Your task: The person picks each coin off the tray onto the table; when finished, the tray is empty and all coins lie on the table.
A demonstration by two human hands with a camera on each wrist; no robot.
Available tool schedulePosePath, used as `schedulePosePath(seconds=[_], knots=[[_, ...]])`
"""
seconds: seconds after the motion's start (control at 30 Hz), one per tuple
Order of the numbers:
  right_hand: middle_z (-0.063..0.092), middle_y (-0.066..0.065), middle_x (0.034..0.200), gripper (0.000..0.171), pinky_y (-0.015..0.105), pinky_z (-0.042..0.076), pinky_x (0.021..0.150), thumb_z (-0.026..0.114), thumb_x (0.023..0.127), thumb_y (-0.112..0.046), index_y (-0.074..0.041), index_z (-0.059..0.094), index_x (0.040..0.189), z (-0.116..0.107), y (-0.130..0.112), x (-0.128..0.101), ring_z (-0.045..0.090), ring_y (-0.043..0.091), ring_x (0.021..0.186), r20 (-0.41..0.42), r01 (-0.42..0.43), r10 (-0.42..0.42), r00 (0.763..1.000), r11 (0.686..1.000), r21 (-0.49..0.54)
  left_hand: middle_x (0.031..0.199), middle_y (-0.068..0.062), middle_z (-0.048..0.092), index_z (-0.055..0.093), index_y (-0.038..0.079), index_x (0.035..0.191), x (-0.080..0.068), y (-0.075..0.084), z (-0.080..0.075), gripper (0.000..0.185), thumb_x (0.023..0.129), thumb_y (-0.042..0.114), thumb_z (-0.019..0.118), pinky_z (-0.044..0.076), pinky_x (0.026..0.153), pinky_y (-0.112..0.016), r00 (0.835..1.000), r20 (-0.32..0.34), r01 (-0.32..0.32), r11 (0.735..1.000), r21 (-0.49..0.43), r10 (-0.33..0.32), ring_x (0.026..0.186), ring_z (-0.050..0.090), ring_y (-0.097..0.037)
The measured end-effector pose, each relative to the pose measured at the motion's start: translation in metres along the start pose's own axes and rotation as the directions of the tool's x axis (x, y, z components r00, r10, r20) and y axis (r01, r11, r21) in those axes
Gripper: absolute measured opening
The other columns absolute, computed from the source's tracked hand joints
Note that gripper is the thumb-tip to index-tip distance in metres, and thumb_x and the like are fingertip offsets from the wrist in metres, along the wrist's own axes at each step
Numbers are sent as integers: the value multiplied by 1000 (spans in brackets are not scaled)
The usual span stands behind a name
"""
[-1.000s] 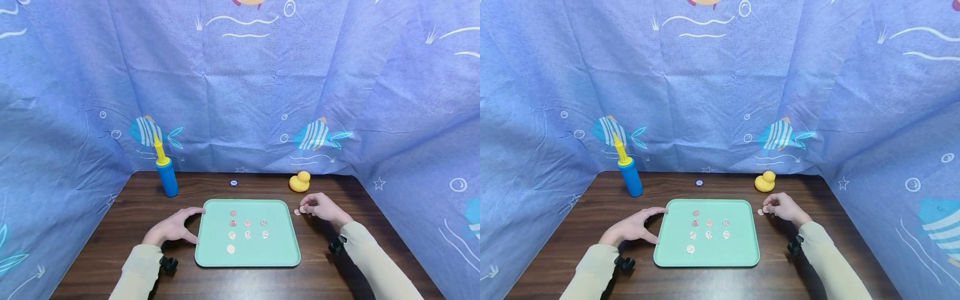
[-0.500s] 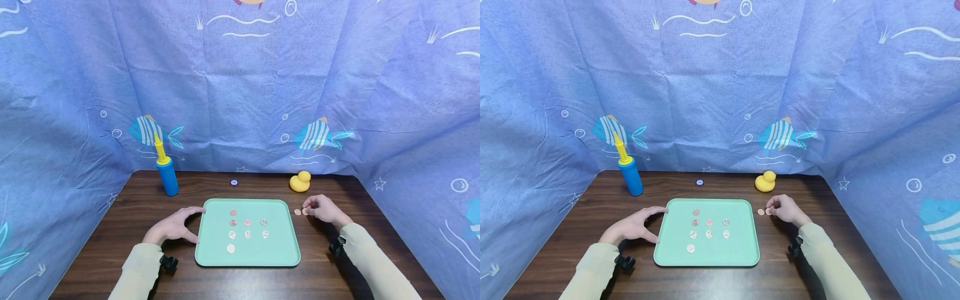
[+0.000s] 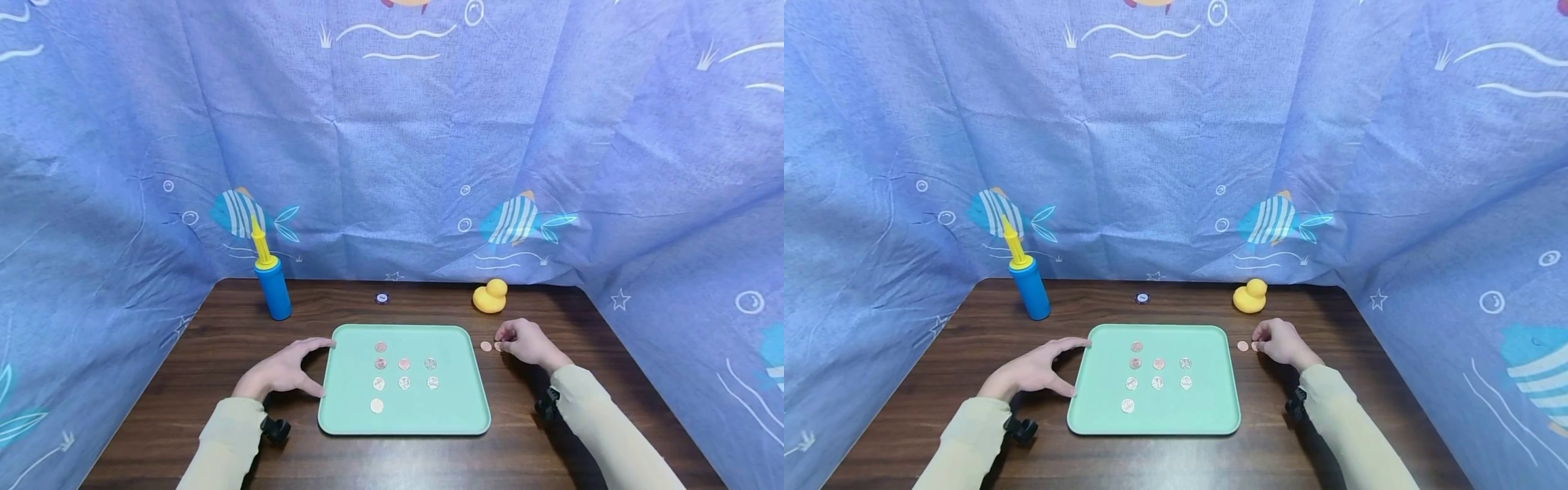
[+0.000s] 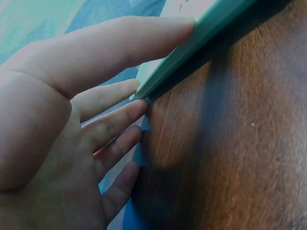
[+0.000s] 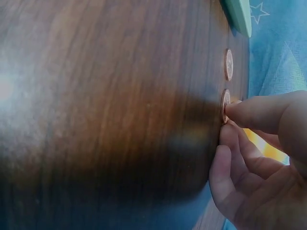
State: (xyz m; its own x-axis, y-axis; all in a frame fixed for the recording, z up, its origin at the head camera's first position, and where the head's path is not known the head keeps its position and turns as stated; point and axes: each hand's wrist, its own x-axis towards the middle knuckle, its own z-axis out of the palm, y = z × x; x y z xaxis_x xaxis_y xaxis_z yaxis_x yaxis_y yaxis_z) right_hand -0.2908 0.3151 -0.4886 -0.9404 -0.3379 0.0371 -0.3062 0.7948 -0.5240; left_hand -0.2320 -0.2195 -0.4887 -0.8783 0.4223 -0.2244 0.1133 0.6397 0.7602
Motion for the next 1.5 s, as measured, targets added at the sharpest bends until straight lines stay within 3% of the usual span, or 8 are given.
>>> schedulePosePath(seconds=[0.47, 0.77, 1.17, 1.5], knots=[[68, -4, 76, 10, 33, 48, 72, 74, 88, 2, -7, 73, 85, 2, 1, 0, 59, 12, 72, 2, -14, 14, 1000, 1000, 4, 166, -15, 37, 50, 20, 157, -1, 0, 0, 96, 73, 28, 98, 31, 116, -71, 1000, 3, -7, 1000, -7, 7, 153, 29, -43], [72, 2, 77, 9, 29, 49, 66, 68, 92, 3, -3, 74, 94, -1, -2, 3, 65, 16, 70, 19, -62, 60, 998, 992, 108, 166, -15, 37, 50, 20, 157, -1, -1, 0, 96, 74, 27, 97, 31, 116, -70, 1000, 2, -10, 1000, -5, 10, 153, 28, -43], [71, 12, 80, 8, 28, 54, 59, 67, 98, -1, 1, 72, 103, 5, -41, 13, 67, 24, 66, 60, 51, -65, 996, 975, 215, 166, -14, 37, 50, 22, 157, -1, -2, 1, 96, 73, 28, 98, 31, 116, -71, 1000, -1, 13, 1000, -3, -13, 153, 28, -42], [71, -4, 90, 7, 27, 52, 74, 72, 95, -3, -2, 76, 101, 16, -79, 26, 61, 8, 81, 29, 228, -232, 972, 968, 101, 166, -13, 37, 51, 23, 157, 0, -2, 0, 97, 73, 30, 98, 32, 116, -70, 1000, 0, 9, 1000, -11, -9, 153, 28, -42]])
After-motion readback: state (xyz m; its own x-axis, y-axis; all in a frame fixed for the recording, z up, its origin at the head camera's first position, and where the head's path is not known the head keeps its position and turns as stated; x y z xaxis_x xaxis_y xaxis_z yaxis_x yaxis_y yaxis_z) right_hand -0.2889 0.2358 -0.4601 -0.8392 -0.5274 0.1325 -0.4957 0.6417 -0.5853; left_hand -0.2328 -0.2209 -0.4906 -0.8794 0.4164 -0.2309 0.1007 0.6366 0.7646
